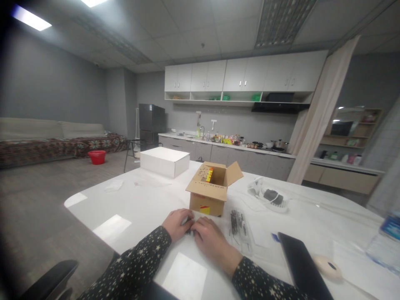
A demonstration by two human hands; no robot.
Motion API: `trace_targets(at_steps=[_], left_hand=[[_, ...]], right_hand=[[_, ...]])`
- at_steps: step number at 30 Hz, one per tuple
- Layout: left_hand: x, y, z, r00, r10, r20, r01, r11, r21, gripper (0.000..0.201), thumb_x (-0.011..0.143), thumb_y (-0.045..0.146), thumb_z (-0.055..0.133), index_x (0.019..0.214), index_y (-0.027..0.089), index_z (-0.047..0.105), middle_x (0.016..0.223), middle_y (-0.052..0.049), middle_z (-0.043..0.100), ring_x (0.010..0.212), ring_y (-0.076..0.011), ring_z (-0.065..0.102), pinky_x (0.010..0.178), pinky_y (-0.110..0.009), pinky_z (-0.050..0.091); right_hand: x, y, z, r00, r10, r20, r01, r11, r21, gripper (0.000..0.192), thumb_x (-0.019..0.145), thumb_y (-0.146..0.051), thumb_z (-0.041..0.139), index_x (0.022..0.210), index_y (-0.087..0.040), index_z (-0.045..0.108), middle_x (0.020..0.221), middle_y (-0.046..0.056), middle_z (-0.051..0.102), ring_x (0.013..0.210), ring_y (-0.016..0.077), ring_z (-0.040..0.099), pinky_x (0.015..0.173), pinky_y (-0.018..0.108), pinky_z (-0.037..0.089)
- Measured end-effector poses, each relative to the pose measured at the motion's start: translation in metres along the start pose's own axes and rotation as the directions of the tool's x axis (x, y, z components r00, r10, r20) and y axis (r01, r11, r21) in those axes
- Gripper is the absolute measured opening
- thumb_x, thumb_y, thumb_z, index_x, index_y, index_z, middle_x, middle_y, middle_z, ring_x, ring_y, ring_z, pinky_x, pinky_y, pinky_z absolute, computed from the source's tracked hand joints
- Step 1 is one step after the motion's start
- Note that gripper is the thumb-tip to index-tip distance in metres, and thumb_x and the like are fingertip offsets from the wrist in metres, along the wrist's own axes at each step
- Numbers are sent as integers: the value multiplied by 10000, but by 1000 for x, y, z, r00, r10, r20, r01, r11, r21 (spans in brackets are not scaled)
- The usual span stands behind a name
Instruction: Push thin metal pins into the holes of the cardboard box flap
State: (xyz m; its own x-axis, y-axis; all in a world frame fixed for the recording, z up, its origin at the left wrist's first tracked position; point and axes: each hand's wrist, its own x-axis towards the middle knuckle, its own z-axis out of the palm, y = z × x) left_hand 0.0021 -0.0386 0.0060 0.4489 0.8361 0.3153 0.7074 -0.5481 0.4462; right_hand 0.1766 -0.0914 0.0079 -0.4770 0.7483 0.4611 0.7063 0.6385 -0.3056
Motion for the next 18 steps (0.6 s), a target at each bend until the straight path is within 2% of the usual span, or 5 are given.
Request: trace_targets(at_steps=[6, 13, 18], left_hand=[[0, -1, 1, 1000, -2, -4, 2, 1000, 0, 199, 805, 276, 532, 965, 234, 643, 1057, -19, 673, 1039, -201, 588, 958, -335, 405], [0, 0, 0, 1000, -13, -6, 13, 1000, 3, 212, 815, 286, 520, 982, 231, 639, 1058, -23, 678, 1045, -200, 589, 954, -326, 405], [0, 0, 0, 1000, -20, -3, 20, 1000, 0, 216, 812, 292, 523, 985, 231, 638, 1059, -23, 679, 1044, -204, 591, 957, -336, 403]], right_hand=[[0, 2, 3, 1000, -9, -18, 9, 1000, 20, 233, 796, -32, 485, 875, -192, 635, 894, 49, 648, 898, 189, 572, 850, 346, 451], [-2, 0, 2, 999, 44, -2, -44, 999, 4, 240, 669, -14, 449, 809, -192, 527, 825, 43, 590, 838, 194, 531, 770, 331, 427], [-2, -3, 0, 999, 53, 13, -53, 999, 0, 217, 655, -44, 455, 806, -195, 492, 815, 39, 568, 818, 193, 512, 744, 329, 406]])
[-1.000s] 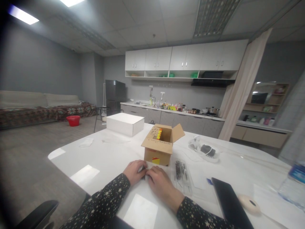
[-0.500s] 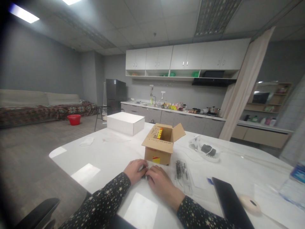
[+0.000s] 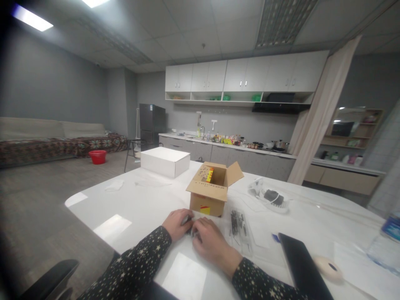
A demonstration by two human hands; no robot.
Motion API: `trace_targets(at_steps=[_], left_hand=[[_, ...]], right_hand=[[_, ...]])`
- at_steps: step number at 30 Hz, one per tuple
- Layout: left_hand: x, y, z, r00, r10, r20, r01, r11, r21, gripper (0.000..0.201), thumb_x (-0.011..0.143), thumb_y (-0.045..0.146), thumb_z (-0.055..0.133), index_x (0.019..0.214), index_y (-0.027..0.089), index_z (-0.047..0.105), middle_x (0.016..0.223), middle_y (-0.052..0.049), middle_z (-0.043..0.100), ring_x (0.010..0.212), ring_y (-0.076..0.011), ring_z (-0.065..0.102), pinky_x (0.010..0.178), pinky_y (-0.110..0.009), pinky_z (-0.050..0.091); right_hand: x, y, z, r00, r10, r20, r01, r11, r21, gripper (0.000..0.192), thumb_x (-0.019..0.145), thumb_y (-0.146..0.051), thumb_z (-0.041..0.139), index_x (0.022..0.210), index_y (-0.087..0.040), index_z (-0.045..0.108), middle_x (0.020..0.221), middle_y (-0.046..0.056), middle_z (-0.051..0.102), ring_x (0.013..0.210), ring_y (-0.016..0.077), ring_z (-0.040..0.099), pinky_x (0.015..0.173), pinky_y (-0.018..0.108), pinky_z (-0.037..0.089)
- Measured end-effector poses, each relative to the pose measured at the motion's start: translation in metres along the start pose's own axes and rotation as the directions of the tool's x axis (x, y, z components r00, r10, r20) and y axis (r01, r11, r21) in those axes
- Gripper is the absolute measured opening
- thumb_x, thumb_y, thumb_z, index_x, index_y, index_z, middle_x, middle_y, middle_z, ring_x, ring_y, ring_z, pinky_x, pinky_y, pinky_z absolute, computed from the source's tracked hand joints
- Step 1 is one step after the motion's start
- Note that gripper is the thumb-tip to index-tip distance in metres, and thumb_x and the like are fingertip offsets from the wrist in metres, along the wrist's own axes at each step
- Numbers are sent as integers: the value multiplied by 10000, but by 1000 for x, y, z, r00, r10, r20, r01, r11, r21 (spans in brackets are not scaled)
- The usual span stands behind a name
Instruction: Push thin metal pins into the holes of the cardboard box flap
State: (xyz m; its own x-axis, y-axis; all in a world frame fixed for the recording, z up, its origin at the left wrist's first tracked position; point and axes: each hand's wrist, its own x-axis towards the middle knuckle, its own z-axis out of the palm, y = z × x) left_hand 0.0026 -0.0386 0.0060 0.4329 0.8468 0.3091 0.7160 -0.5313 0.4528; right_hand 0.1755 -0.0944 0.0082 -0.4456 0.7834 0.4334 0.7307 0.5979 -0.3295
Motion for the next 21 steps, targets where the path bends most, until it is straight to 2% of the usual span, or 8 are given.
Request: trace_targets(at_steps=[15, 21], left_hand=[[1, -2, 1, 1000, 5, -4, -5, 1000, -7, 213, 801, 273, 539, 986, 226, 634, 1058, -26, 677, 1044, -202, 589, 958, -329, 408], [0, 1, -2, 1000, 1, 7, -1, 1000, 4, 200, 864, 252, 451, 955, 223, 627, 1029, -23, 677, 1024, -188, 591, 950, -324, 411]], right_hand=[[-2, 0, 0, 999, -32, -3, 32, 999, 33, 139, 748, -96, 526, 843, -197, 524, 868, 53, 600, 859, 203, 538, 786, 343, 427], [-1, -2, 0, 1000, -14, 2, 14, 1000, 24, 106, 771, -107, 536, 835, -191, 530, 869, 56, 609, 864, 206, 546, 786, 348, 432]])
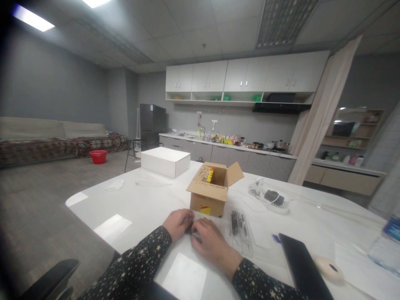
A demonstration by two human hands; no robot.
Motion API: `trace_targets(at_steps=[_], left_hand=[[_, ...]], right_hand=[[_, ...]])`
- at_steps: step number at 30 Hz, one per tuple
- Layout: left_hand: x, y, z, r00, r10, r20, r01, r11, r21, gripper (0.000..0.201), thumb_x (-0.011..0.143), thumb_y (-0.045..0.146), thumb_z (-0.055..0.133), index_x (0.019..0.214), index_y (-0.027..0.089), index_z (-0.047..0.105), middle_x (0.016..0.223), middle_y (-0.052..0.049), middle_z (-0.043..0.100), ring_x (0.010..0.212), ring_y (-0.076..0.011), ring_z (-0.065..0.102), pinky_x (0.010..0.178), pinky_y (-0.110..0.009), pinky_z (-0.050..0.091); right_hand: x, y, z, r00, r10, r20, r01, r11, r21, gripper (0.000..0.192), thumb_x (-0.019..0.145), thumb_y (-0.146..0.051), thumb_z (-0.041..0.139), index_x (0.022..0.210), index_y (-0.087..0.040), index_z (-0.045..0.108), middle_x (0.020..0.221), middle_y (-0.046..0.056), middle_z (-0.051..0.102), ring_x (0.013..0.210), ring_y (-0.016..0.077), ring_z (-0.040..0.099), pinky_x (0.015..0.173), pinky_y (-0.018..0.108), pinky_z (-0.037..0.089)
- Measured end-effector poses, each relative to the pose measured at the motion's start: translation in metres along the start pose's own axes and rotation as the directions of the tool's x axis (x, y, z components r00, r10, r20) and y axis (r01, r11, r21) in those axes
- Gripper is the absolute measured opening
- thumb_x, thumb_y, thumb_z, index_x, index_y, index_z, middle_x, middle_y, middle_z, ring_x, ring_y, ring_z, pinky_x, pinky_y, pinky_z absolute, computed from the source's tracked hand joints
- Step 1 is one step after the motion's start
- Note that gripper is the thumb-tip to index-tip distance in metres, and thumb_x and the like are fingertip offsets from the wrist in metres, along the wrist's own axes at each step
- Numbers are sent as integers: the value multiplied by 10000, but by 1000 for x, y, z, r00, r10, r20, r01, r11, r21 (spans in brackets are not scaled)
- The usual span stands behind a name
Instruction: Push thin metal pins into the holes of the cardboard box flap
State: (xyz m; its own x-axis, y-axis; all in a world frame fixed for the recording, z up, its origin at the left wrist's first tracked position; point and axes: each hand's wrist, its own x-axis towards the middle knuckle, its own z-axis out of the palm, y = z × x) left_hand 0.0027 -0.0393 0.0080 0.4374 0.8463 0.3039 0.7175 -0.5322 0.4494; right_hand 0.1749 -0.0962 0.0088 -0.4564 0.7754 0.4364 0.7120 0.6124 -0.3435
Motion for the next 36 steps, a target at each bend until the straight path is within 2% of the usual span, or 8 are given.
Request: trace_targets(at_steps=[10, 27, 36], left_hand=[[-1, 0, -2, 1000, 5, 6, -6, 1000, 18, 266, 900, 220, 362, 956, 229, 622, 1031, -23, 673, 999, -179, 591, 921, -313, 415], [0, 2, -4, 999, 4, 32, -5, 999, 34, 282, 911, 237, 350, 910, 229, 632, 1014, -23, 674, 987, -180, 592, 900, -309, 422], [-1, 3, -3, 1000, -3, 13, 3, 1000, 6, 154, 802, 274, 527, 904, 236, 636, 1019, -20, 674, 1022, -204, 585, 927, -321, 420]], right_hand=[[0, 0, 0, 1000, 10, -18, -10, 1000, 18, 113, 788, -92, 529, 835, -195, 537, 866, 48, 609, 862, 197, 546, 782, 344, 441], [1, 0, 1, 1000, 10, -18, -9, 999, 31, 110, 803, -86, 538, 826, -192, 556, 867, 42, 618, 866, 192, 555, 795, 347, 449], [1, 2, 2, 1000, 15, -18, -14, 999, 46, 99, 818, -97, 533, 813, -194, 547, 867, 45, 618, 865, 198, 555, 789, 343, 443]])
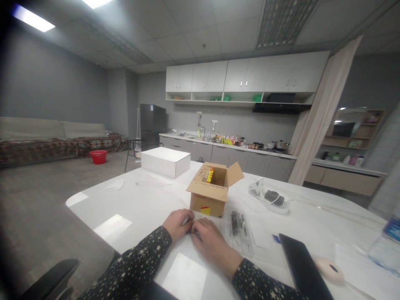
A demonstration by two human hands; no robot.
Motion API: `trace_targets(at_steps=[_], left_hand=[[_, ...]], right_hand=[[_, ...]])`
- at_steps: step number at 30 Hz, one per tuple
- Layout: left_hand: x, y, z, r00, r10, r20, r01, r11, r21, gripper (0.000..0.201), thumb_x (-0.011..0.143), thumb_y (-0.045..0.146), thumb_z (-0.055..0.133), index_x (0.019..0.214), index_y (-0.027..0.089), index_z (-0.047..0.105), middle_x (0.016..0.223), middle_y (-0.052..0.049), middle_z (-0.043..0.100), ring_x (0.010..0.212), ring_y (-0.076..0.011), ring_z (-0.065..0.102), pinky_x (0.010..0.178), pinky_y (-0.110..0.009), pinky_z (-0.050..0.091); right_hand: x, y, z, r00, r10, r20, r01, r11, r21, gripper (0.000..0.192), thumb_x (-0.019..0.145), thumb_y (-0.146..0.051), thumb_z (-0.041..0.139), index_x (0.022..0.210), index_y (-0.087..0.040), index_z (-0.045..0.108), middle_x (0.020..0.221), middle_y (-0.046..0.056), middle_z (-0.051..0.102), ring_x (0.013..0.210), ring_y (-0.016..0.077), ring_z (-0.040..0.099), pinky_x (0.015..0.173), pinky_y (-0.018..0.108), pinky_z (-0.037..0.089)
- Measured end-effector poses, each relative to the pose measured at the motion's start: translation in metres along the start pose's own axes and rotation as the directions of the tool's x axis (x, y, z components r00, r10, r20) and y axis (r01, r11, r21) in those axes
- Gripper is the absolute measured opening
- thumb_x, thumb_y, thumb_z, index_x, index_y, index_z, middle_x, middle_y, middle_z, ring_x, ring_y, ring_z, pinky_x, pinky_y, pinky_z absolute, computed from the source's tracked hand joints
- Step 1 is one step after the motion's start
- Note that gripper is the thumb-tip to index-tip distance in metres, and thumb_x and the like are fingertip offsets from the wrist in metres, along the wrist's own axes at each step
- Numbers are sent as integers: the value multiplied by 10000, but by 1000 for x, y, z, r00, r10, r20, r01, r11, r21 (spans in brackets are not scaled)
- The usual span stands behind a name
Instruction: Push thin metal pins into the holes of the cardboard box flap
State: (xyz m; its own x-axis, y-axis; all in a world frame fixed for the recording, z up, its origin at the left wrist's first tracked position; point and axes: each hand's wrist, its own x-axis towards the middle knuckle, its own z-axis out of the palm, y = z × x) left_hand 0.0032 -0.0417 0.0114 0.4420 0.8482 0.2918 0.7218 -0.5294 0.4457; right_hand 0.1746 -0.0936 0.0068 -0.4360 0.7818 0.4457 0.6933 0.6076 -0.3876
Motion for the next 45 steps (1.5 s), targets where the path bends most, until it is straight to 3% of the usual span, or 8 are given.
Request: trace_targets(at_steps=[29, 34, 39, 45], left_hand=[[2, -3, 2, 1000, 5, -3, -5, 1000, -18, 147, 752, 266, 572, 880, 233, 637, 993, -15, 667, 1006, -204, 588, 911, -315, 420], [2, -5, 3, 1000, 7, -6, -8, 1000, -26, 156, 756, 274, 562, 886, 234, 638, 1001, -15, 668, 1004, -201, 588, 912, -313, 416], [2, -6, 4, 1000, 13, -11, -13, 1000, -7, 165, 764, 294, 562, 899, 234, 635, 987, -21, 668, 997, -206, 592, 899, -312, 417], [2, -1, 2, 1000, 7, -8, -7, 1000, -10, 154, 777, 314, 571, 893, 234, 633, 983, -11, 667, 998, -207, 593, 905, -314, 413]], right_hand=[[1, -8, -6, 999, -33, 11, 34, 995, -95, 110, 808, -80, 511, 808, -187, 539, 847, 45, 625, 836, 190, 569, 766, 326, 453], [3, -11, -9, 993, -118, -9, 114, 974, -194, 95, 828, -97, 498, 816, -183, 539, 834, 49, 627, 812, 191, 582, 744, 322, 461], [10, -26, -32, 968, -244, -62, 221, 940, -259, 91, 888, -165, 467, 832, -185, 536, 776, 36, 609, 715, 161, 571, 657, 282, 438], [28, -53, -90, 948, -244, -207, 201, 957, -207, 80, 884, -173, 474, 827, -185, 529, 752, 22, 595, 664, 132, 534, 614, 255, 404]])
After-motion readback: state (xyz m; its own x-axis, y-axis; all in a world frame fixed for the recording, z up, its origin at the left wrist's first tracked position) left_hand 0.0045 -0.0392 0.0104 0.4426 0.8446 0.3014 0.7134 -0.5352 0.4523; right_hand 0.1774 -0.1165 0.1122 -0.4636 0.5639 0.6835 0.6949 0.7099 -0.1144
